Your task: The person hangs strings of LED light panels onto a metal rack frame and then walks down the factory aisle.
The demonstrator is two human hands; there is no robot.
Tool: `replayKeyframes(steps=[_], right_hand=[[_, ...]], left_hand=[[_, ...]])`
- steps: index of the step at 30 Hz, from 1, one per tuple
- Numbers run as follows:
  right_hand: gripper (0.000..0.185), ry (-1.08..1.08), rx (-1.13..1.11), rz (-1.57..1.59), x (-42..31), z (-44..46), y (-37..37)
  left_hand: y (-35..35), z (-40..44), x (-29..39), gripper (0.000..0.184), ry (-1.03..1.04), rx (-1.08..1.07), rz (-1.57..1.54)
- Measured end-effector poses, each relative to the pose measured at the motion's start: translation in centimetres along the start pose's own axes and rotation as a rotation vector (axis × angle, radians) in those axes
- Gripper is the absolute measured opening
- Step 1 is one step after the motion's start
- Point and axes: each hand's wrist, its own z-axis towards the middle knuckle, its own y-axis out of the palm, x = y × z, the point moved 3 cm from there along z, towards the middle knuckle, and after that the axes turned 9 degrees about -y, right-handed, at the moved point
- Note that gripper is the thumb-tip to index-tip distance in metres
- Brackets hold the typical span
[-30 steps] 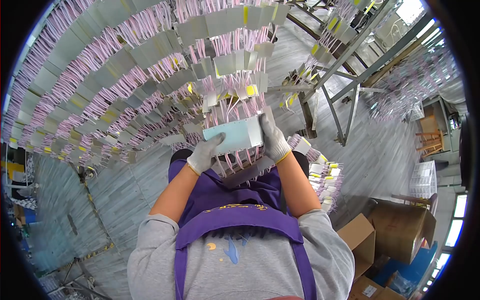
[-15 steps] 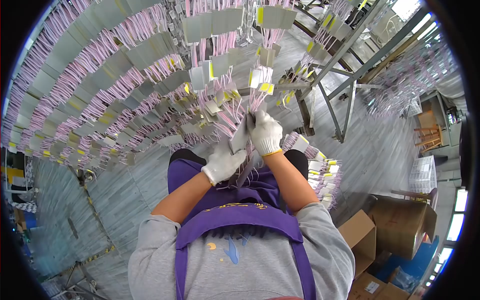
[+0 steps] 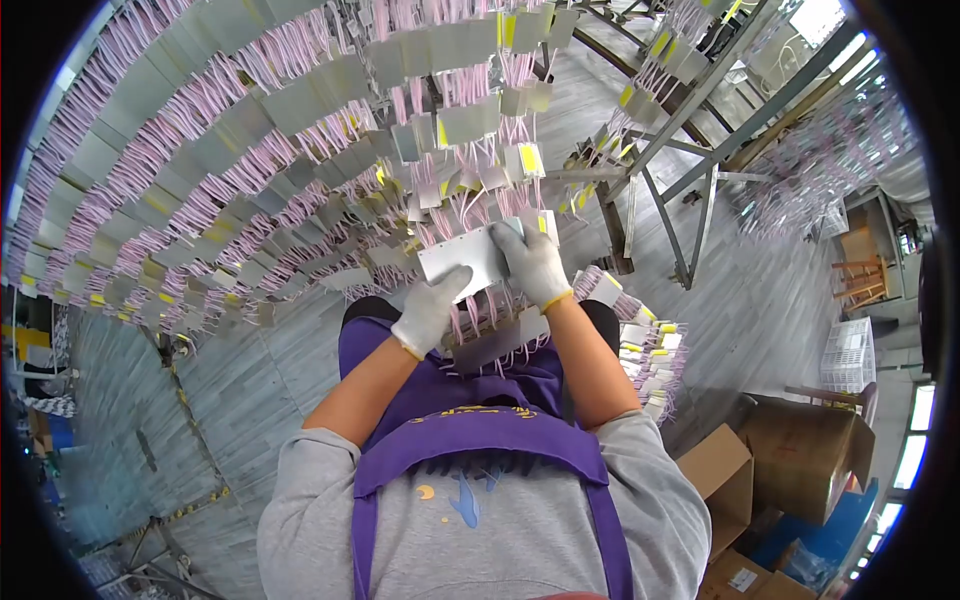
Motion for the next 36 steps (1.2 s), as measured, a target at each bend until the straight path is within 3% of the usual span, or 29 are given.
replayKeyframes(steps=[3, 6, 8, 10, 12, 14, 18, 19, 20, 22, 23, 26, 27, 28, 30, 31, 33, 35, 36], right_hand=[[0.047, -0.178, 0.129, -0.213, -0.2, -0.5, 0.8], [0.045, -0.257, 0.249, -0.416, -0.1, -0.3, 0.3], [0.052, -0.308, 0.278, -0.444, 0.7, -0.1, -0.1], [0.061, -0.159, 0.082, 0.272, 2.0, 0.4, -0.3], [0.073, -0.065, -0.042, 0.238, 2.6, 0.6, -0.5], [0.079, 0.15, -0.038, 0.828, 2.7, -0.2, 0.7], [0.079, 0.189, -0.29, 0.951, 3.4, -0.4, 1.2], [0.071, 0.262, -0.129, 0.956, 3.3, -0.5, 1.4], [0.071, 0.265, -0.127, 0.957, 2.7, -0.6, 1.1], [0.058, -0.128, -0.025, 0.568, 1.5, 0.2, -0.4], [0.048, -0.053, 0.147, 0.555, 1.7, 0.7, -0.4], [0.043, -0.113, 0.461, 0.058, 0.9, 0.6, -3.5], [0.042, -0.18, 0.493, -0.224, 0.9, 0.7, -4.1], [0.042, -0.182, 0.495, -0.227, 1.1, 0.7, -4.0], [0.048, -0.518, 0.839, -0.461, -0.4, -0.7, -3.8], [0.048, -0.521, 0.838, -0.461, 0.0, -0.7, -3.6], [0.057, -0.169, 0.306, 0.138, 2.5, 0.3, -1.8], [0.062, -0.206, -0.064, 0.318, 2.6, -0.8, -0.5], [0.059, -0.173, -0.051, 0.351, 0.8, -1.2, 0.1]], left_hand=[[1.4, -0.8, -0.3, 0.038, 0.078, 0.202, 0.429], [1.2, -0.3, 0.2, 0.036, 0.124, 0.153, 0.462], [0.9, -0.3, 0.5, 0.037, 0.09, 0.137, 0.312], [0.4, -0.1, 1.0, 0.04, 0.066, -0.031, -0.051], [-0.5, 1.1, 0.3, 0.041, -0.035, -0.075, -0.208], [-0.7, 1.4, 0.0, 0.04, -0.088, -0.201, -0.277], [-0.3, 1.2, -0.6, 0.042, -0.018, -0.3, -0.221], [-0.3, 1.3, -0.8, 0.043, -0.001, -0.35, -0.24], [-0.2, 1.1, -0.2, 0.043, -0.005, -0.351, -0.24], [-0.2, 1.0, 1.5, 0.044, -0.005, -0.191, -0.2], [-0.3, 1.4, 1.9, 0.043, 0.08, -0.135, -0.173], [-0.4, 0.4, 3.4, 0.042, 0.167, -0.084, -0.011], [-0.2, 0.0, 3.6, 0.045, 0.181, -0.084, 0.003], [-0.1, 0.0, 3.3, 0.045, 0.183, -0.087, 0.001], [-0.2, 0.4, 2.5, 0.047, 0.208, -0.066, 0.012], [-0.4, 0.6, 2.2, 0.047, 0.188, -0.065, 0.019], [-0.4, 0.6, 2.3, 0.045, 0.108, -0.087, -0.084], [-0.1, 0.9, 1.8, 0.041, 0.026, -0.163, -0.23], [0.4, 0.8, 2.2, 0.041, 0.034, -0.166, -0.229]])
